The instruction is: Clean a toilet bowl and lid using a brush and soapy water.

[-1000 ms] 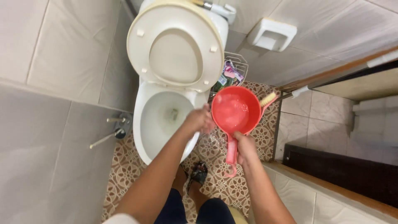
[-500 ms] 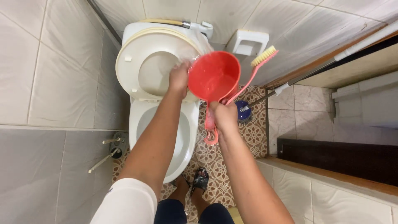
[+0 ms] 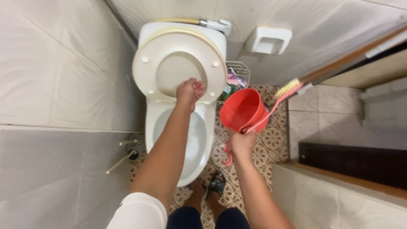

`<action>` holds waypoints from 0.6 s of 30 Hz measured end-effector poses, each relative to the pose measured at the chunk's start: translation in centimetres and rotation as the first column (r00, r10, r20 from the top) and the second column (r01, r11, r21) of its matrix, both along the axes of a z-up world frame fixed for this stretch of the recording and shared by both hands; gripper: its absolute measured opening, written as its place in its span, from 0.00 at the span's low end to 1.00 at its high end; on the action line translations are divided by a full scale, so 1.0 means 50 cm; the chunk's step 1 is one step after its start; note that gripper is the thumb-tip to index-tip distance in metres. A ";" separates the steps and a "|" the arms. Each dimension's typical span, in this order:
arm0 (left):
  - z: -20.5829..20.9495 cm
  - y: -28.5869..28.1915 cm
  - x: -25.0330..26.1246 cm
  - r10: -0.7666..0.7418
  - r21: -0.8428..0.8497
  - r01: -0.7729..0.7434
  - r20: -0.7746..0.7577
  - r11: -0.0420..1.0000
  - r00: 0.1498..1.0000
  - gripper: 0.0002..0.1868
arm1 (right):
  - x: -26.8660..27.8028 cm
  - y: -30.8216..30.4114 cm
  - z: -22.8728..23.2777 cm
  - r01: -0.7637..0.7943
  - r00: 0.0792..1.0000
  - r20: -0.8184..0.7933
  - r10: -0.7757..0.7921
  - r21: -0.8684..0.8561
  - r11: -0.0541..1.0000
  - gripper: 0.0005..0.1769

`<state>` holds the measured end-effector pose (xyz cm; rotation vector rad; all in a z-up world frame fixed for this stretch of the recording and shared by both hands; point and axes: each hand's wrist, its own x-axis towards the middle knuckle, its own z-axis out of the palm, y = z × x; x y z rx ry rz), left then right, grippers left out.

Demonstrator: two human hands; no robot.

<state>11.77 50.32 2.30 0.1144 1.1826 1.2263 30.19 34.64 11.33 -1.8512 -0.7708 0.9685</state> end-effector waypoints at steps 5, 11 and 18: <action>0.018 0.039 -0.026 0.020 0.004 -0.020 0.038 1.000 0.999 0.10 | -0.076 0.053 0.046 -0.237 0.804 0.590 0.077 0.199 0.951 0.26; 0.043 0.155 -0.037 0.022 0.189 -0.005 -0.085 0.982 0.996 0.20 | -0.123 0.134 0.206 -0.378 0.784 0.588 0.200 0.196 0.905 0.29; 0.266 0.184 -0.040 0.128 -0.022 -0.134 -0.177 0.991 0.976 0.49 | -0.038 0.135 0.138 -0.417 0.770 0.615 0.173 0.279 0.865 0.29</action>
